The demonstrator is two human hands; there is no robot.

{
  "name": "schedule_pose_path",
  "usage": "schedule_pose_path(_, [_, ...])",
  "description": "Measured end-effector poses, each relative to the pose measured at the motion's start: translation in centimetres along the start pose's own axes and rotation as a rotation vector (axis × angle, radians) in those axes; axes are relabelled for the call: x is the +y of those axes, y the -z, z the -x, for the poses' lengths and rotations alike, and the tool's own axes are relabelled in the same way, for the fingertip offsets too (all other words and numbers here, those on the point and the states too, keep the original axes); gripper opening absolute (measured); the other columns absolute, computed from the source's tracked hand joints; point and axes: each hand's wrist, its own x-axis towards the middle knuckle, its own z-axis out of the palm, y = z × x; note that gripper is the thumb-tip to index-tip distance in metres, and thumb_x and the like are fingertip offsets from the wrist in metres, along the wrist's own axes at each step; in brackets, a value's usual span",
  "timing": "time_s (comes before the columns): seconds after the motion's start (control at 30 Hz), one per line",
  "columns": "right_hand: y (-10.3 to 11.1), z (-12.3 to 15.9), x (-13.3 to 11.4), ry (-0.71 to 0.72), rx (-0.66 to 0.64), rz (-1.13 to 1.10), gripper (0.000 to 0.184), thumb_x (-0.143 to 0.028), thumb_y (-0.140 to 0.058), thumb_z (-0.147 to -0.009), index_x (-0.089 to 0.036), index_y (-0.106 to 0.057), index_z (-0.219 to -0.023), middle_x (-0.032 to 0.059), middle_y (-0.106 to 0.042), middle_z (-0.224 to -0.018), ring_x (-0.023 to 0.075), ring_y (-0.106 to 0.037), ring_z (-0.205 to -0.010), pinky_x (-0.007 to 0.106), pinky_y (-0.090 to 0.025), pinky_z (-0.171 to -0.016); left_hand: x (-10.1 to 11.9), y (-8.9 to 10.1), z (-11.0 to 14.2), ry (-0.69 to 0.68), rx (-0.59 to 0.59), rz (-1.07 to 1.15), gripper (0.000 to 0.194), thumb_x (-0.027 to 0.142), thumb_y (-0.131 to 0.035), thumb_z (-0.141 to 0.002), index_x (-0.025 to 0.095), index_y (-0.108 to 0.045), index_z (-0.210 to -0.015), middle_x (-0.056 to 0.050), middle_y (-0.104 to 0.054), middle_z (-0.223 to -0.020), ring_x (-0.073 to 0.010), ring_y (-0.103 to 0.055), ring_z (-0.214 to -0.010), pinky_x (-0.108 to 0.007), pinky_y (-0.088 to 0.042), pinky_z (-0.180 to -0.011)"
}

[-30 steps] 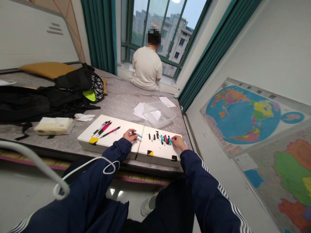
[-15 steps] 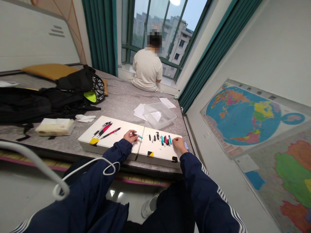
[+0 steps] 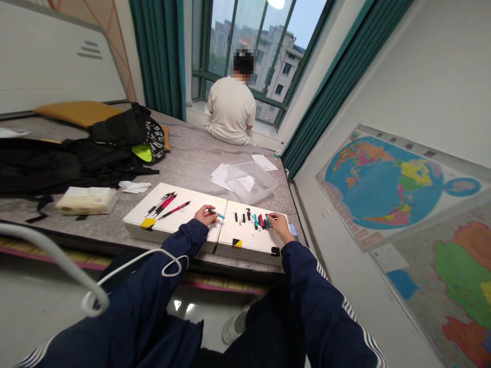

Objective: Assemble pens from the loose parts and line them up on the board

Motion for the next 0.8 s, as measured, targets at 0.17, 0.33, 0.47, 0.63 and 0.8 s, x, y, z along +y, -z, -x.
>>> schedule_pose_path(0.17, [-0.1, -0.1, -1.6, 0.097, -0.055, -0.033, 0.023, -0.029, -0.057, -0.076, -0.015, -0.070, -0.089, 0.0066, -0.070, -0.078, 0.0143, -0.062, -0.063, 0.022, -0.046, -0.062, 0.1, 0.0, 0.0, 0.009, -0.007, 0.003, 0.045, 0.027, -0.080, -0.051, 0.017, -0.055, -0.086, 0.000, -0.066, -0.058, -0.0135, -0.061, -0.047, -0.025, -0.051, -0.050])
schedule_pose_path(0.33, [-0.1, 0.1, -2.8, 0.091, -0.093, 0.014, 0.019, -0.024, -0.057, -0.076, -0.014, -0.069, -0.087, 0.0048, -0.069, -0.073, 0.0136, -0.063, -0.064, 0.020, -0.045, -0.062, 0.2, 0.0, 0.0, 0.007, 0.002, 0.007, 0.044, 0.027, -0.080, -0.051, 0.017, -0.055, -0.086, 0.000, -0.066, -0.058, -0.0133, -0.061, -0.047, -0.026, -0.051, -0.051])
schedule_pose_path(0.47, [-0.5, -0.2, -3.1, 0.147, -0.137, 0.119, 0.016, -0.016, -0.057, -0.074, -0.015, -0.070, -0.083, 0.0040, -0.070, -0.075, 0.0127, -0.063, -0.066, 0.019, -0.044, -0.065, 0.1, 0.0, 0.0, 0.020, 0.001, 0.016, 0.044, 0.026, -0.080, -0.050, 0.017, -0.055, -0.086, 0.000, -0.066, -0.057, -0.0134, -0.061, -0.047, -0.026, -0.051, -0.051])
schedule_pose_path(0.63, [-0.8, -0.8, -3.7, 0.218, -0.186, 0.354, 0.017, -0.013, -0.057, -0.072, -0.016, -0.072, -0.080, 0.0060, -0.071, -0.080, 0.0157, -0.063, -0.077, 0.020, -0.041, -0.075, 0.0, 0.0, -0.1, 0.018, -0.003, 0.025, 0.044, 0.025, -0.079, -0.051, 0.016, -0.054, -0.086, 0.000, -0.066, -0.059, -0.0131, -0.061, -0.048, -0.025, -0.050, -0.050])
schedule_pose_path(0.8, [-0.9, -1.1, -4.4, 0.226, -0.197, 0.487, 0.024, -0.011, -0.058, -0.072, -0.017, -0.072, -0.090, 0.0093, -0.071, -0.091, 0.0185, -0.062, -0.087, 0.021, -0.039, -0.079, -0.2, 0.0, -0.2, 0.016, -0.004, 0.031, 0.043, 0.025, -0.079, -0.052, 0.016, -0.054, -0.086, -0.001, -0.066, -0.059, -0.0137, -0.061, -0.048, -0.026, -0.050, -0.050])
